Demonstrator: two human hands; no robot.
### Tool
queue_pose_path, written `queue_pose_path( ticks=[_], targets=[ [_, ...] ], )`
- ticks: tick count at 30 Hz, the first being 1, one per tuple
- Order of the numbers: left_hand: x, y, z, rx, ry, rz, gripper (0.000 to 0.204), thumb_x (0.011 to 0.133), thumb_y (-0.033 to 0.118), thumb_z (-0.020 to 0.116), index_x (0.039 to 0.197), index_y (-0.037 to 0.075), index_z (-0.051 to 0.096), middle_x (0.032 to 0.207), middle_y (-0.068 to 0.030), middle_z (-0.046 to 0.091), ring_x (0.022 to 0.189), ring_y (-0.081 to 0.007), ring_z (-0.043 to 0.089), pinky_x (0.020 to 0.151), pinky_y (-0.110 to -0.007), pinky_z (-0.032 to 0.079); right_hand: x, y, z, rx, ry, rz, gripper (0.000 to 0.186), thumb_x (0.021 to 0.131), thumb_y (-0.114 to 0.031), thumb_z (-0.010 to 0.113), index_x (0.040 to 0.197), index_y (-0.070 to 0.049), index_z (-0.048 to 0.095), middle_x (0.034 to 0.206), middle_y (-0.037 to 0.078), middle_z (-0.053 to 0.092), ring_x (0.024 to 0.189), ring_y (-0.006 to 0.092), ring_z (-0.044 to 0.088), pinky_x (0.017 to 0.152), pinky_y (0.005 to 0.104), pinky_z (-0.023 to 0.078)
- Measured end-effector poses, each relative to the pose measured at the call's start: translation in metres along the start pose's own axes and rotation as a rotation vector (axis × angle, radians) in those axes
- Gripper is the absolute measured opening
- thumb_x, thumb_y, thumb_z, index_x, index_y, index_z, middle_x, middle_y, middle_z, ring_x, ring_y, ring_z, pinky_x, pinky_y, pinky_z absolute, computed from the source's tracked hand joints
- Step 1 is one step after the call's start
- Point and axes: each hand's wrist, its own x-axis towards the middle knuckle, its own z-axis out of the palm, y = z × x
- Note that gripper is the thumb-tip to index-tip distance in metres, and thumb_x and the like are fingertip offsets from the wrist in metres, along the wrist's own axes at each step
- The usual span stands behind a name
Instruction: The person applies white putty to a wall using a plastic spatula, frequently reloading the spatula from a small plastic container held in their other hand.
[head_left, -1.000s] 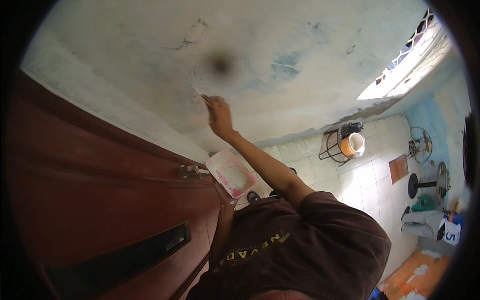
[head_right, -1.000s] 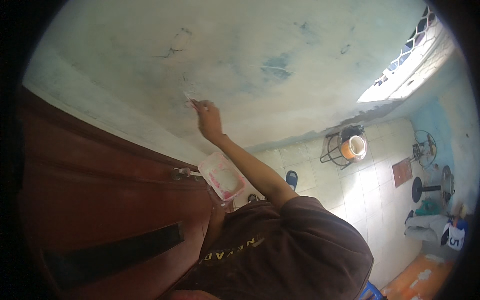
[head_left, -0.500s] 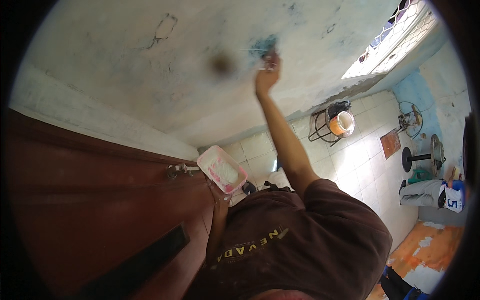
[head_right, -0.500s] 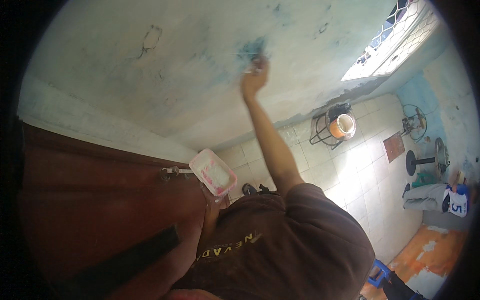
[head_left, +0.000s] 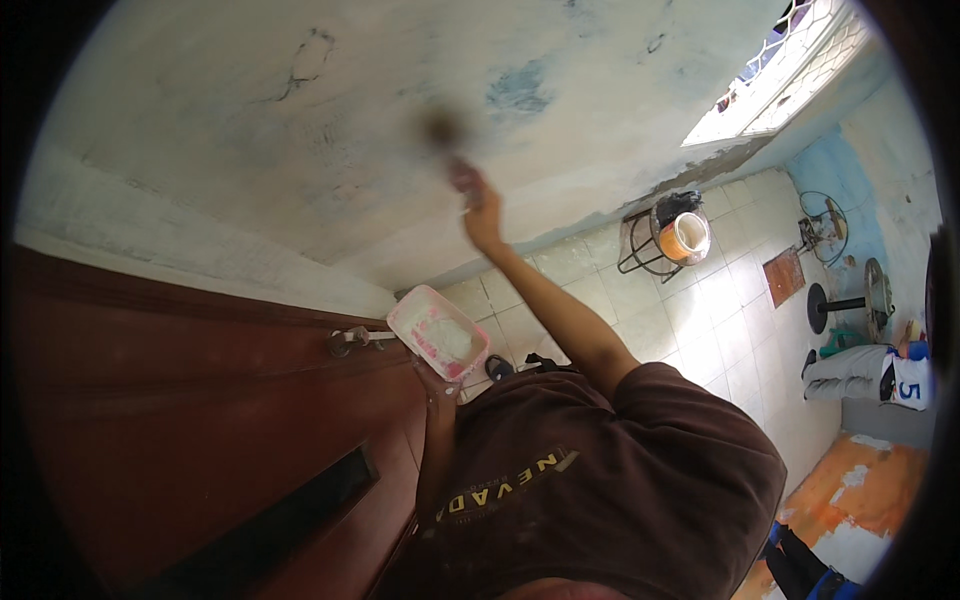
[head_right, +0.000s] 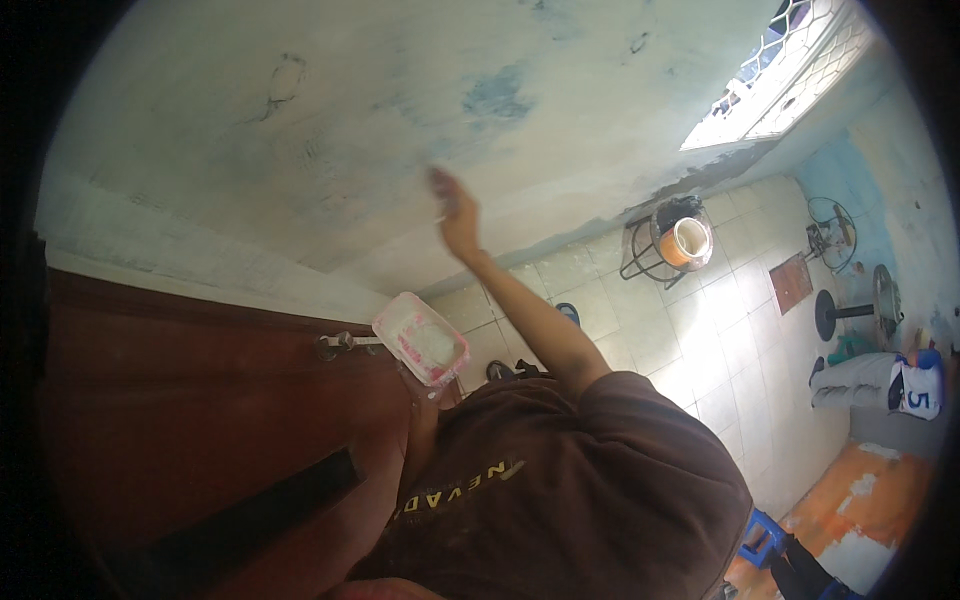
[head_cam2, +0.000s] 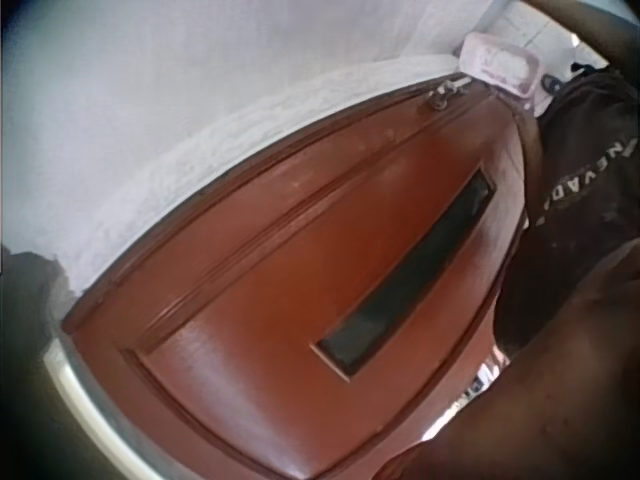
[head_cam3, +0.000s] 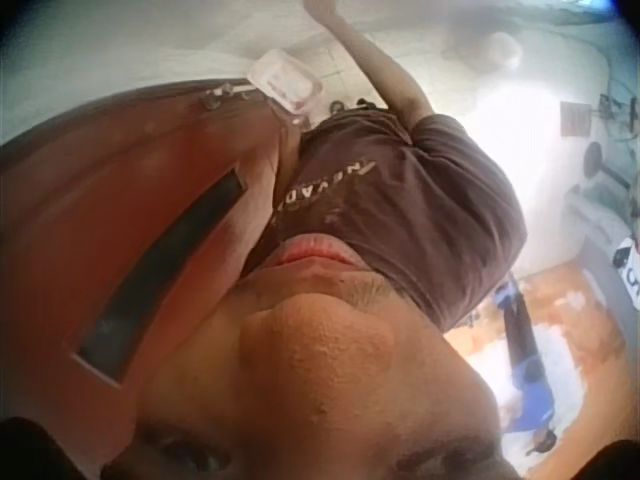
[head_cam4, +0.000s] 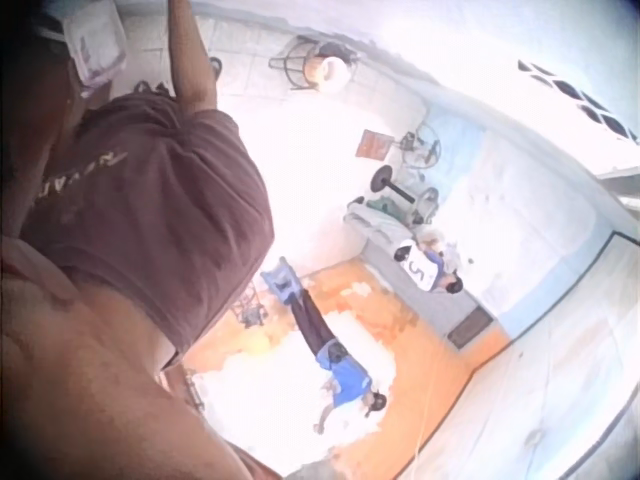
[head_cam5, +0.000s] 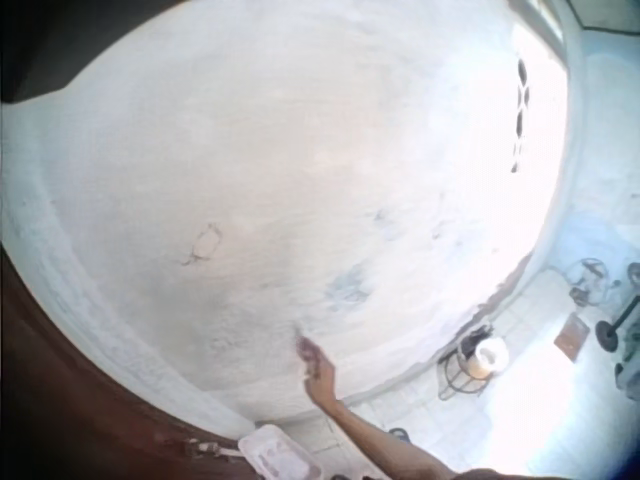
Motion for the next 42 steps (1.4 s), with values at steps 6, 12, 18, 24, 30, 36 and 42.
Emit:
queue_pose_path(
  ticks=[6,12,18,24,30,36,42],
  targets=[
    [-0.001,-0.013,0.060,0.064,0.054,-0.017,0.060,0.098,0.057,0.048,0.142,0.017,0.052,0.144,-0.0067,0.055,0.131,-0.0330,0.054,0.109,-0.057,0.045,0.103,0.039,-0.183,-0.197,0.618,0.097,0.042,0.107,-0.022,0.050,0.140,0.003,0.055,0.119,0.019,0.071,0.109,0.0248,0.068,0.095,0.0363,0.051],
    [-0.010,-0.008,0.072,0.040,-0.009,0.031,0.060,0.098,0.056,0.049,0.143,0.016,0.050,0.145,-0.0083,0.053,0.130,-0.0355,0.053,0.109,-0.060,0.045,0.176,-0.075,-0.121,-0.332,0.702,0.113,0.038,0.103,-0.023,0.052,0.129,0.003,0.063,0.106,0.019,0.072,0.093,0.0336,0.070,0.085,0.0409,0.053],
    [-0.015,-0.025,0.104,0.001,-0.108,0.037,0.061,0.098,0.054,0.048,0.145,0.015,0.049,0.146,-0.0095,0.052,0.131,-0.0372,0.052,0.109,-0.061,0.044,0.074,-0.161,0.013,-0.259,0.113,-0.372,0.028,0.089,0.001,0.063,0.116,-0.004,0.067,0.103,0.016,0.069,0.093,0.0367,0.066,0.081,0.0423,0.052],
    [0.017,-0.022,0.084,0.340,-0.079,0.209,0.061,0.100,0.051,0.048,0.148,0.014,0.045,0.148,-0.0109,0.050,0.133,-0.0369,0.050,0.110,-0.060,0.044,0.051,-0.086,-0.049,0.092,0.081,-0.178,0.044,0.086,0.010,0.052,0.126,-0.003,0.064,0.120,0.013,0.072,0.110,0.0281,0.070,0.088,0.0365,0.055],
    [0.025,-0.028,0.086,0.570,-0.109,0.278,0.061,0.098,0.044,0.057,0.149,0.012,0.043,0.148,-0.0118,0.049,0.131,-0.0364,0.053,0.107,-0.057,0.048,0.159,-0.034,-0.250,-0.191,0.812,0.091,0.045,0.109,-0.029,0.047,0.139,0.004,0.055,0.105,0.010,0.070,0.090,0.0143,0.063,0.083,0.0317,0.051],
    [0.039,-0.034,0.104,0.322,-0.120,0.200,0.064,0.098,0.034,0.062,0.151,0.009,0.038,0.148,-0.0123,0.048,0.128,-0.0351,0.056,0.105,-0.053,0.052,0.228,-0.095,-0.166,-0.391,0.772,-0.062,0.031,0.104,-0.016,0.053,0.129,0.000,0.062,0.097,0.014,0.069,0.083,0.0253,0.066,0.073,0.0348,0.053],
    [0.049,-0.051,0.137,0.218,-0.071,0.067,0.064,0.096,0.056,0.051,0.147,0.016,0.049,0.147,-0.0099,0.052,0.134,-0.0368,0.050,0.110,-0.061,0.043,0.137,-0.144,-0.023,-0.426,0.250,-0.450,0.042,0.081,0.003,0.068,0.121,-0.006,0.066,0.104,0.018,0.069,0.094,0.0367,0.066,0.081,0.0448,0.054]
  ],
)
